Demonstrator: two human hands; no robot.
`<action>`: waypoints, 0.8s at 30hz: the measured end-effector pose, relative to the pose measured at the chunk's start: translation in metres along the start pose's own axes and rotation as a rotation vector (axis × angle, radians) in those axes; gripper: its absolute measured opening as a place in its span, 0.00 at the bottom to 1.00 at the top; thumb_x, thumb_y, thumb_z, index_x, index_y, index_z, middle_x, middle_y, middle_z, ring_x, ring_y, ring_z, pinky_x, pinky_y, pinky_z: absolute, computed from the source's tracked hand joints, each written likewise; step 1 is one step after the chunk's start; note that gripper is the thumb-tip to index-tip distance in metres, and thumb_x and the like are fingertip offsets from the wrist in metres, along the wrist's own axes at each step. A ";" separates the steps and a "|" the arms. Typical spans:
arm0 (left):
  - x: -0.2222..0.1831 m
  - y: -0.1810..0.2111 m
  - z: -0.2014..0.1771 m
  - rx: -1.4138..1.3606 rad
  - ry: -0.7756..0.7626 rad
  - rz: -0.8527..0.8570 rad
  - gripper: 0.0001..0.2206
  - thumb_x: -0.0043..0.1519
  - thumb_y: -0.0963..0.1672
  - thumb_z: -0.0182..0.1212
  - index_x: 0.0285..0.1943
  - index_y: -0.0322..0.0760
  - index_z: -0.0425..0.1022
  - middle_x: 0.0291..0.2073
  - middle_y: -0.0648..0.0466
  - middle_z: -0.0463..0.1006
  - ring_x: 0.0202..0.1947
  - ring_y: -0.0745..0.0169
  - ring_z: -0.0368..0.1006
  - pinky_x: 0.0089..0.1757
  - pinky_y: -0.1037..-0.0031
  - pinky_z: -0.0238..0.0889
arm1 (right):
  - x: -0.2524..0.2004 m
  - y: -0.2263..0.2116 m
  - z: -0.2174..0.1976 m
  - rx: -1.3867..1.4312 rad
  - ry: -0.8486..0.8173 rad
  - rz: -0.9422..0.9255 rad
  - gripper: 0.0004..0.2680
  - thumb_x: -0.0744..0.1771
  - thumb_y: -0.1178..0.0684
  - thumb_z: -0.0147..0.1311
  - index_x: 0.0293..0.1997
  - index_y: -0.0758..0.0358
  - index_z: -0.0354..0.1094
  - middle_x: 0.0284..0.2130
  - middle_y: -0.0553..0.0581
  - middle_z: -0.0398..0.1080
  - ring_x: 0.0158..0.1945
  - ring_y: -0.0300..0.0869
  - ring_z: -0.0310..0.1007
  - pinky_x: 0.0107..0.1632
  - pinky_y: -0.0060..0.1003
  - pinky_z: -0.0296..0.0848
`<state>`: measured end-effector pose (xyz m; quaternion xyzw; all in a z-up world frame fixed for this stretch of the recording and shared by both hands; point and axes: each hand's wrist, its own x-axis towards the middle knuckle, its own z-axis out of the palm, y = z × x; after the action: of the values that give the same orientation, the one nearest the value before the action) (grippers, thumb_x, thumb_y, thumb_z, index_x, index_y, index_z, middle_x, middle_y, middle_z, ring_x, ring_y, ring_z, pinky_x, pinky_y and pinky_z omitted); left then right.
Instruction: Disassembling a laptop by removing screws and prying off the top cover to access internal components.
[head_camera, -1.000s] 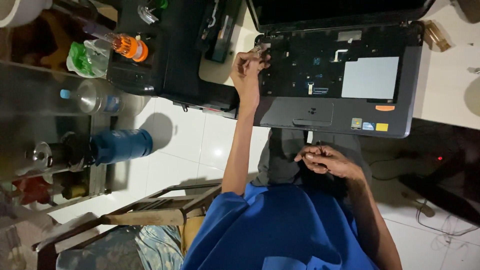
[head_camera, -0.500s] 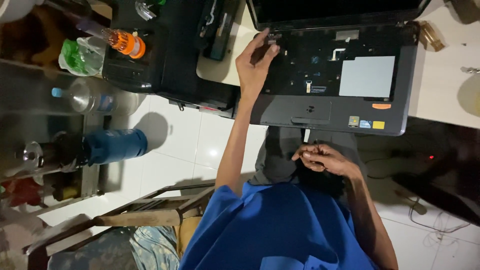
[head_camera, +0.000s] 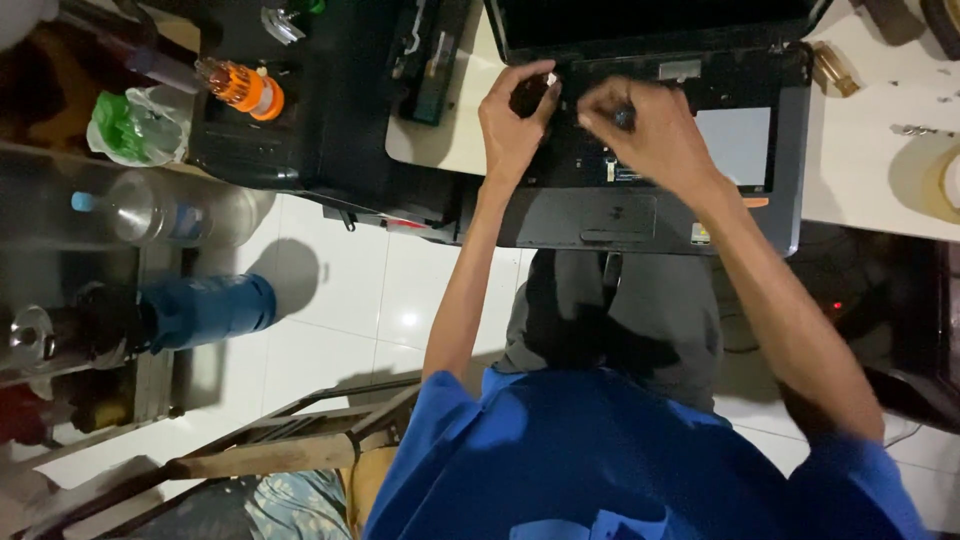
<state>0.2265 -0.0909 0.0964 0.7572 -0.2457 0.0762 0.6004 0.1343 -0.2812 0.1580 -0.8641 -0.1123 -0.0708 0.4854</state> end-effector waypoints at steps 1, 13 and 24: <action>-0.001 -0.006 0.001 -0.003 0.001 0.005 0.11 0.66 0.46 0.65 0.56 0.44 0.79 0.46 0.54 0.81 0.48 0.62 0.79 0.50 0.74 0.72 | 0.010 0.014 0.007 -0.005 0.002 -0.003 0.05 0.73 0.57 0.54 0.52 0.65 0.74 0.44 0.57 0.77 0.47 0.45 0.76 0.46 0.40 0.71; -0.002 -0.049 0.008 0.195 0.093 -0.025 0.18 0.62 0.43 0.66 0.61 0.46 0.73 0.47 0.53 0.83 0.47 0.60 0.80 0.51 0.71 0.73 | 0.060 0.043 0.020 -0.071 -0.036 -0.120 0.05 0.73 0.57 0.60 0.51 0.69 0.76 0.46 0.62 0.76 0.50 0.46 0.74 0.48 0.46 0.74; -0.006 -0.035 -0.001 -0.047 0.217 -0.002 0.16 0.67 0.38 0.61 0.63 0.46 0.74 0.53 0.54 0.78 0.55 0.62 0.78 0.60 0.74 0.72 | 0.065 0.088 0.038 -0.380 0.123 -0.151 0.10 0.74 0.55 0.61 0.34 0.61 0.69 0.29 0.52 0.66 0.35 0.41 0.65 0.37 0.39 0.63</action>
<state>0.2373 -0.0824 0.0636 0.7304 -0.1800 0.1513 0.6412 0.2208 -0.2850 0.0815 -0.9234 -0.1315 -0.1793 0.3129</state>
